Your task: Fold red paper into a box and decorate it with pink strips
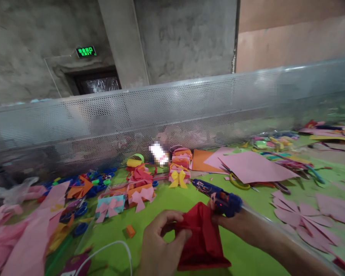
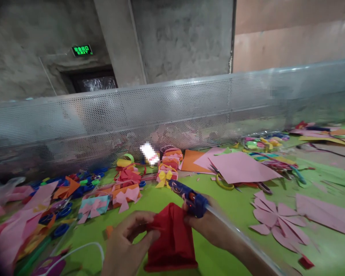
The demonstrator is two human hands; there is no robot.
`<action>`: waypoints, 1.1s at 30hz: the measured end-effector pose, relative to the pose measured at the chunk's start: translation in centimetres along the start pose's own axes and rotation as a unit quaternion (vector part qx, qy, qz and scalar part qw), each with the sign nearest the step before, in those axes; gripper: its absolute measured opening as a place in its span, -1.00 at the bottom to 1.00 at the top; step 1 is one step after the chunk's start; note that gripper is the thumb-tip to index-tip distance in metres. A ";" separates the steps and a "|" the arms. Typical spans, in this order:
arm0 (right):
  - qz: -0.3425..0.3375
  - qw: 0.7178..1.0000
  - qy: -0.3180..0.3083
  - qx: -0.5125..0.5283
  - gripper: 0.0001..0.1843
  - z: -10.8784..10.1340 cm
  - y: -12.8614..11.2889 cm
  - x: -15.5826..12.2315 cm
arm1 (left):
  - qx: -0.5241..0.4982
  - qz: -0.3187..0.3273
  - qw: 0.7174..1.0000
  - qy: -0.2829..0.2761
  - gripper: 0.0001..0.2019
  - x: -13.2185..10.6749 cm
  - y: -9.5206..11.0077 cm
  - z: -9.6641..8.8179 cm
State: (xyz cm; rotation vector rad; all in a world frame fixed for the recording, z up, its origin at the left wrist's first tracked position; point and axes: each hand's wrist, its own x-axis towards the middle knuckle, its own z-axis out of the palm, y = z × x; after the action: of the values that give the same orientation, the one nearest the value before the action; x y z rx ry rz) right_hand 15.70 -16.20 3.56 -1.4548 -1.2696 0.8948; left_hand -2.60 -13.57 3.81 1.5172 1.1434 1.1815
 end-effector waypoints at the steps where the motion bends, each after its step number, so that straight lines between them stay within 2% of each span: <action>1: 0.000 1.000 -0.005 0.000 -0.87 0.0 0.1 -0.1 | 0.003 -0.004 1.000 -0.004 -0.87 0.0 0.1 0.0; 4: -0.003 1.000 -0.020 0.001 -0.86 0.0 0.5 -0.6 | -0.003 -0.007 0.999 -0.032 -0.86 0.1 0.4 -0.3; 7: -0.011 0.999 -0.034 0.001 -0.89 0.2 0.7 -1.2 | 0.000 -0.020 0.994 -0.103 -0.91 0.5 0.2 -0.6; 9: -0.008 0.999 -0.039 0.011 -0.89 0.3 0.5 -1.4 | 0.021 -0.012 0.991 -0.131 -0.94 0.8 0.0 -0.7; 13: 0.009 0.997 -0.059 0.039 -0.82 0.8 -0.2 -1.2 | 0.047 -0.005 0.990 -0.130 -0.88 1.0 -0.3 -0.5; 15: 0.012 0.998 -0.040 0.037 -0.81 1.2 -0.5 -1.2 | 0.044 -0.022 0.989 -0.140 -0.89 0.9 -0.3 -0.5; 18: -0.002 1.000 -0.022 0.004 -0.85 1.8 -0.7 -1.3 | 0.037 -0.050 0.980 -0.192 -0.79 0.6 -0.6 -0.4; 20: -0.003 0.999 -0.031 -0.023 -0.89 2.0 -0.8 -1.4 | 0.050 -0.065 0.968 -0.236 -0.70 0.5 -1.1 -0.4; 22: 0.009 0.999 -0.037 -0.034 -0.90 2.0 -0.9 -1.4 | 0.064 -0.075 0.963 -0.252 -0.60 0.5 -1.5 -0.3; 26: 0.049 0.997 -0.049 -0.027 -0.88 1.6 -0.7 -0.9 | 0.042 -0.097 0.964 -0.244 -0.61 1.1 -1.7 0.0; 29: 0.056 0.997 -0.044 -0.015 -0.87 1.1 0.1 -0.6 | -0.023 -0.110 0.944 -0.309 -0.65 1.6 -1.7 -0.2; 31: 0.062 0.998 -0.033 -0.007 -0.85 0.5 1.0 -0.3 | 0.013 -0.124 0.934 -0.334 -0.65 1.9 -2.4 -0.3; 33: 0.035 0.997 -0.033 -0.055 -0.85 -1.1 2.0 0.2 | 0.035 -0.159 0.927 -0.339 -0.58 2.5 -3.7 -0.4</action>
State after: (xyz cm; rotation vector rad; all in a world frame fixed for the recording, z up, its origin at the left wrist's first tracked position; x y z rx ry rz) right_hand 17.30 -16.17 1.91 -1.5758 -1.3407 0.9388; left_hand -3.19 -10.35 0.72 1.5401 0.9016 0.3414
